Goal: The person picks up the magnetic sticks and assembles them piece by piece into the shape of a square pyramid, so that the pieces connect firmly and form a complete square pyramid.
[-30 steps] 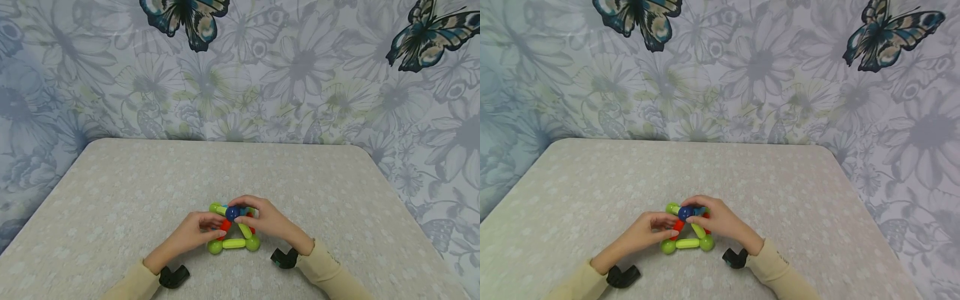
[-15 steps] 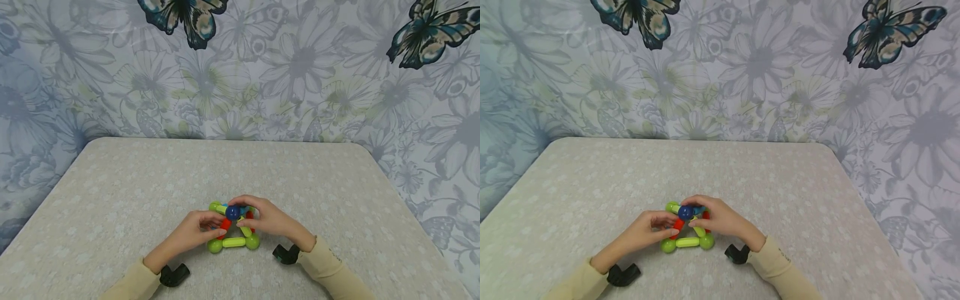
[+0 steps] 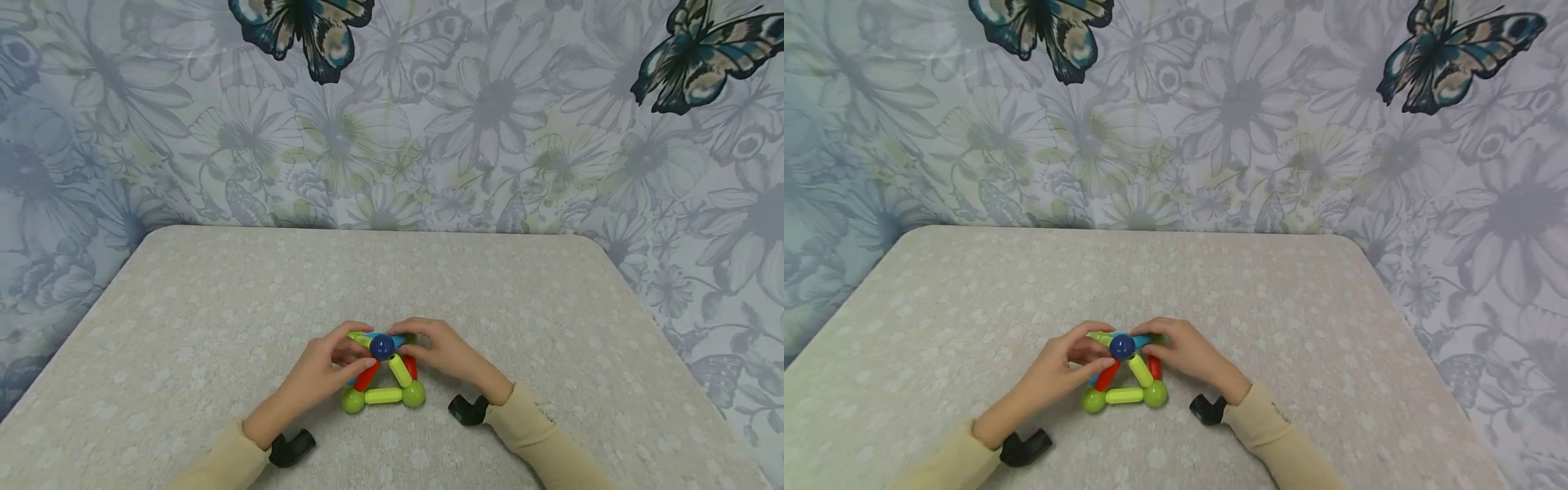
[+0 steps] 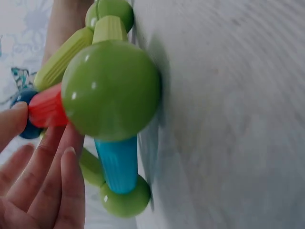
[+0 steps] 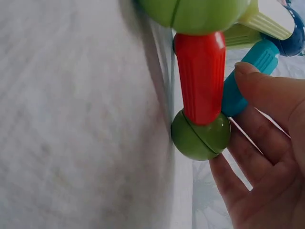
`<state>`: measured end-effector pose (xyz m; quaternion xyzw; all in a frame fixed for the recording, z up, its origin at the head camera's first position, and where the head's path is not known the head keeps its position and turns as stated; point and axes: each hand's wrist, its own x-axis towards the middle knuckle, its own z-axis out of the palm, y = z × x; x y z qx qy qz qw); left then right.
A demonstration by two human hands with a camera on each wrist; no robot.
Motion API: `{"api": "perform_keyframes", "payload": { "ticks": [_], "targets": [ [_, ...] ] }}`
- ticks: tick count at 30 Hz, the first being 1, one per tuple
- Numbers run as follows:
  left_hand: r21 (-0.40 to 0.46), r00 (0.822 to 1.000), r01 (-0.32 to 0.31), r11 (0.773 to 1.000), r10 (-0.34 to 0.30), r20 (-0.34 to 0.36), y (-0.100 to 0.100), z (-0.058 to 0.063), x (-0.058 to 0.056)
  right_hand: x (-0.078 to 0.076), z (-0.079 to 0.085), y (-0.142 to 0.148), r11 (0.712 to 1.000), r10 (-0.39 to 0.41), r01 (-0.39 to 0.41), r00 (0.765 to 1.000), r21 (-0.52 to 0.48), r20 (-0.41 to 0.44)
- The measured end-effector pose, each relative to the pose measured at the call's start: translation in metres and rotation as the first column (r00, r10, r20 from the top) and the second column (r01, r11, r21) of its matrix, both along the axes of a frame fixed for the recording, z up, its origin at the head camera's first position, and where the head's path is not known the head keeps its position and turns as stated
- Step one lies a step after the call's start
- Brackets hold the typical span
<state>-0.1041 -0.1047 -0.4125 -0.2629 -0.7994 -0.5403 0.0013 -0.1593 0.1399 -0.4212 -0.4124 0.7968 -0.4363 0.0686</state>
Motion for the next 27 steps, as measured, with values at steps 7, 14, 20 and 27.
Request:
{"api": "perform_keyframes", "payload": {
  "ticks": [7,14,20,27],
  "targets": [
    [-0.004,0.999,-0.037,0.999,0.037,-0.014,0.005,0.0,0.002,0.0,0.0,-0.001,1.0,-0.022,0.022,1.0,-0.012,0.015],
    [0.014,0.999,0.003,1.0,-0.004,0.053,0.01,0.012,0.01,0.02,0.018,0.011,0.984,-0.175,0.175,0.984,-0.025,-0.03],
    [0.005,0.998,0.021,1.0,-0.021,0.051,0.008,0.01,0.01,0.042,0.02,0.011,0.995,-0.047,0.039,0.995,0.094,0.084],
    [0.01,0.998,0.036,0.999,-0.036,0.047,0.004,-0.001,0.006,0.046,0.017,0.003,0.993,-0.101,0.09,0.984,0.081,0.145]
  ]
}}
